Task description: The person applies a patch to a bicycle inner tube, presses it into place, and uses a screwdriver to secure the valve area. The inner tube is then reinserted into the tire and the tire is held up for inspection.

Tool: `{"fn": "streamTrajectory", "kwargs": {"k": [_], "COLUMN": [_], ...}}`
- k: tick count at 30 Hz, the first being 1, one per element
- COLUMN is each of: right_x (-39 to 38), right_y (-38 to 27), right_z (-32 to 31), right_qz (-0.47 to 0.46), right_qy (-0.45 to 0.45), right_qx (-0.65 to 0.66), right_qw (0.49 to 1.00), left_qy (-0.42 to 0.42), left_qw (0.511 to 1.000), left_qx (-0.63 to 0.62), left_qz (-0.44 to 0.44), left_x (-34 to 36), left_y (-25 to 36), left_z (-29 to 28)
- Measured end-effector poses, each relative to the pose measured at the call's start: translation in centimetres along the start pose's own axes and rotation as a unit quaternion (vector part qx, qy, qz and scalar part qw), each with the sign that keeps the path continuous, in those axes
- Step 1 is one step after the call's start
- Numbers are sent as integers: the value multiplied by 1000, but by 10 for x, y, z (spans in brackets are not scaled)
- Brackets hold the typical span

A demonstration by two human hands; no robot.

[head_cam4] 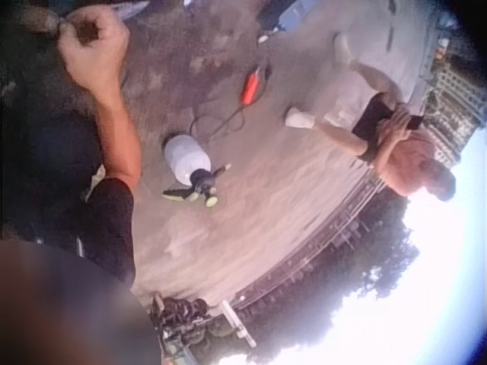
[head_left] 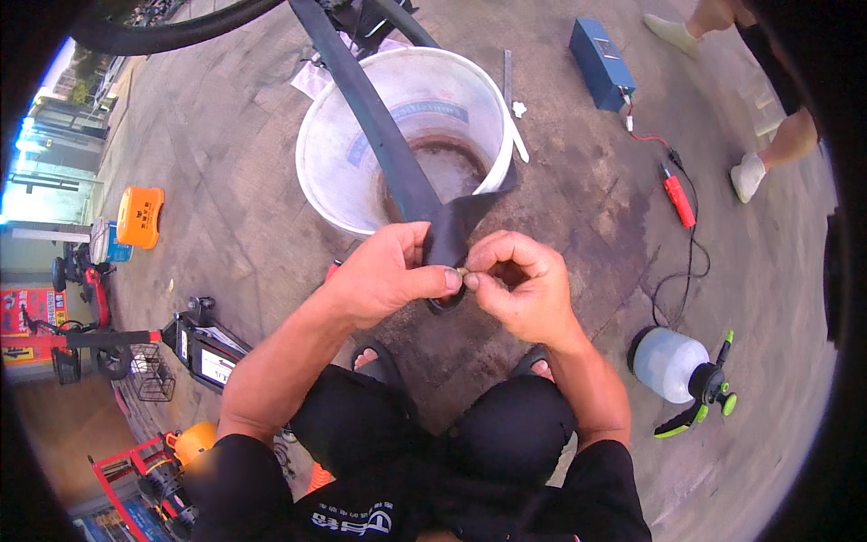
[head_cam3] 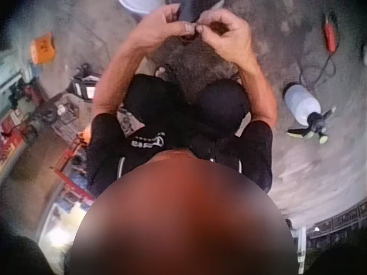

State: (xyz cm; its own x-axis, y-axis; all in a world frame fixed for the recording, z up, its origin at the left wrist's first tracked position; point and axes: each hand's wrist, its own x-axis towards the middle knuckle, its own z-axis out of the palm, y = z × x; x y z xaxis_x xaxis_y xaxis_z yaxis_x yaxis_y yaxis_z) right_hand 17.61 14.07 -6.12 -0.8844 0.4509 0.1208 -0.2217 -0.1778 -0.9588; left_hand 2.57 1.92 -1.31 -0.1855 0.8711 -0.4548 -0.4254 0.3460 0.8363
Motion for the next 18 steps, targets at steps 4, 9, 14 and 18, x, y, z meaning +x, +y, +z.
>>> {"fn": "streamTrajectory", "kwargs": {"k": [4, 9, 14, 18], "right_x": [1, 14, 15, -18], "right_y": [-3, -15, -5, 40], "right_z": [0, -18, -34, -72], "right_qz": [-9, 68, 165, 111], "right_qy": [-7, -142, -169, -34], "right_qx": [28, 75, 85, 100], "right_qw": [1000, 985, 968, 988], "left_qy": [-32, -79, -68, -72], "left_qw": [999, 997, 996, 988], "left_qx": [-27, -22, -49, -133], "left_qz": [7, -9, -8, 38], "left_x": [-1, 0, 7, 12], "left_y": [-2, -7, -16, -19], "left_z": [-3, -4, -5, -8]}}
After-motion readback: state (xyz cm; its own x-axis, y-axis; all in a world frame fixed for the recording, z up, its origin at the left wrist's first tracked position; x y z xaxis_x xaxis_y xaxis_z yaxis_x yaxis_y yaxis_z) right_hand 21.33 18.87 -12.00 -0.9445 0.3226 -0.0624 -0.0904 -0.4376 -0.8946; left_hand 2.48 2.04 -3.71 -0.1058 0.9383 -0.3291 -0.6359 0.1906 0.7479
